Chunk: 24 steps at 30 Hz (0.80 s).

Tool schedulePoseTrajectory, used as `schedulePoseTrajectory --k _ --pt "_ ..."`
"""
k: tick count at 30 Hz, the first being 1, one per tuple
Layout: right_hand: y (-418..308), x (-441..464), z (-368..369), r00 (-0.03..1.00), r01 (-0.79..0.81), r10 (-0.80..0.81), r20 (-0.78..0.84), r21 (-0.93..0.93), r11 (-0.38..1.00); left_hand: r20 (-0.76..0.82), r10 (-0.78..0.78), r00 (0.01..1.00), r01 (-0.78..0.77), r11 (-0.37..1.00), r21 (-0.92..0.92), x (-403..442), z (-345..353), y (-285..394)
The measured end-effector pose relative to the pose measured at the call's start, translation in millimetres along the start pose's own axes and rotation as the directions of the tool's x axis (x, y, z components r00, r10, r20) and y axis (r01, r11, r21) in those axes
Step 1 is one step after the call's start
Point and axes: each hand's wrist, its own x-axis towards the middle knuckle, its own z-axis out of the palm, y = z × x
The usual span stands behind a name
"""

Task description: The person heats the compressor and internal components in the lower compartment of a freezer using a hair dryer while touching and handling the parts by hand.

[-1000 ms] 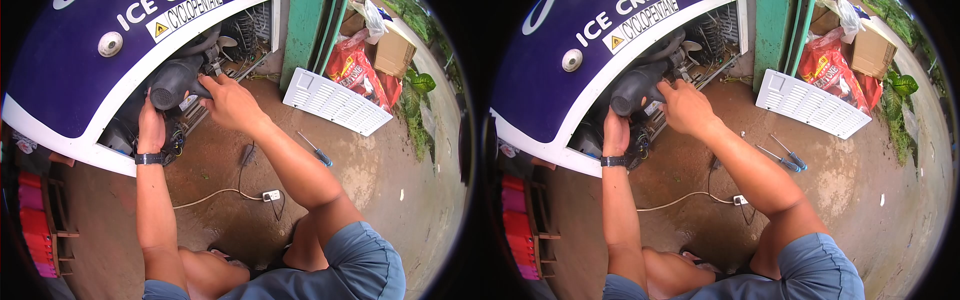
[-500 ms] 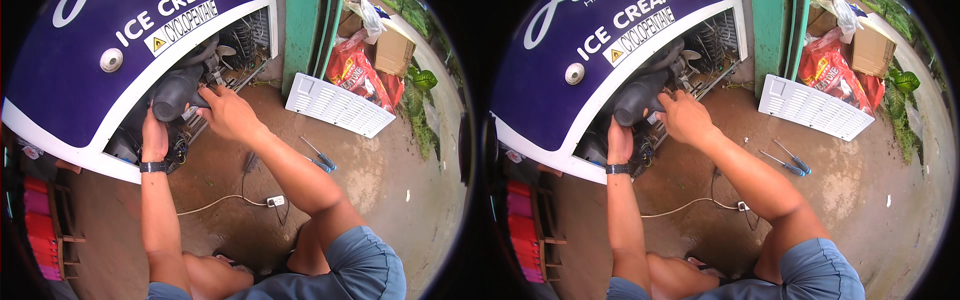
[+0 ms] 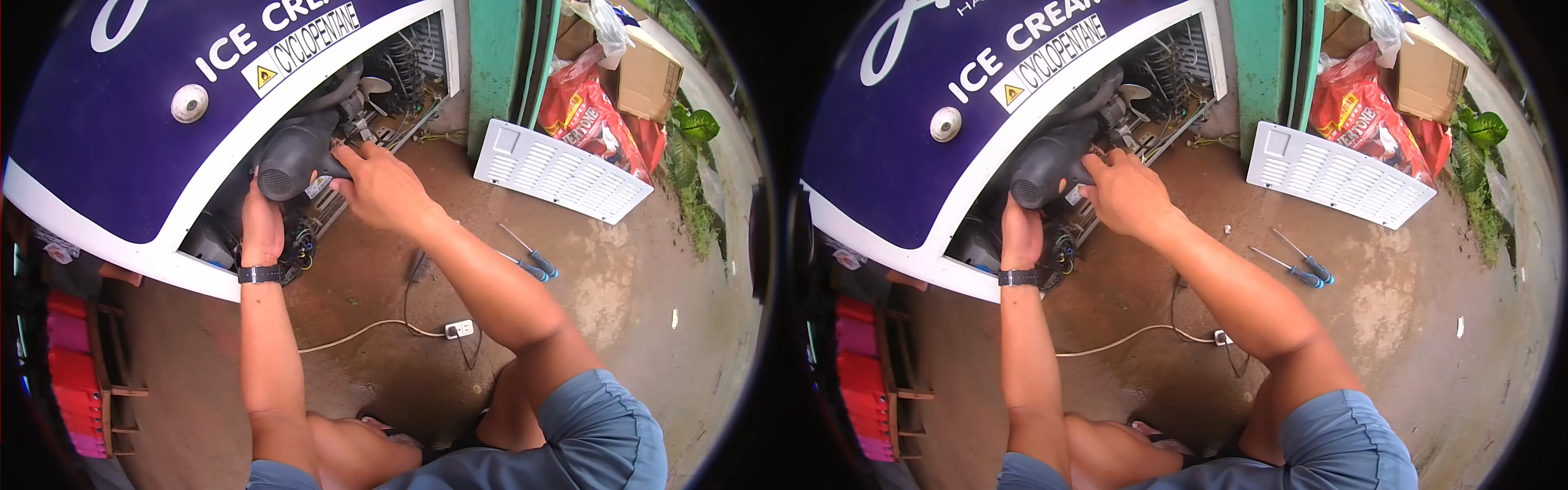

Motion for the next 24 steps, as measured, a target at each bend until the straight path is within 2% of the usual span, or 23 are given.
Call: schedulePoseTrajectory --k 13,17,24 --pt "5.4 0.0 3.4 0.999 -0.013 0.014 0.039 -0.004 1.000 -0.038 -0.033 0.999 0.034 0.999 0.009 -0.9 4.9 3.4" --pt "7.3 0.7 5.4 0.999 -0.027 0.027 0.030 0.001 1.000 -0.019 -0.008 1.000 0.009 0.997 0.076 1.9 2.6 1.0" --pt "9.6 0.4 6.7 0.999 -0.025 0.024 0.046 0.014 1.000 -0.043 -0.002 0.999 0.005 0.997 0.079 3.9 -0.8 -2.0"
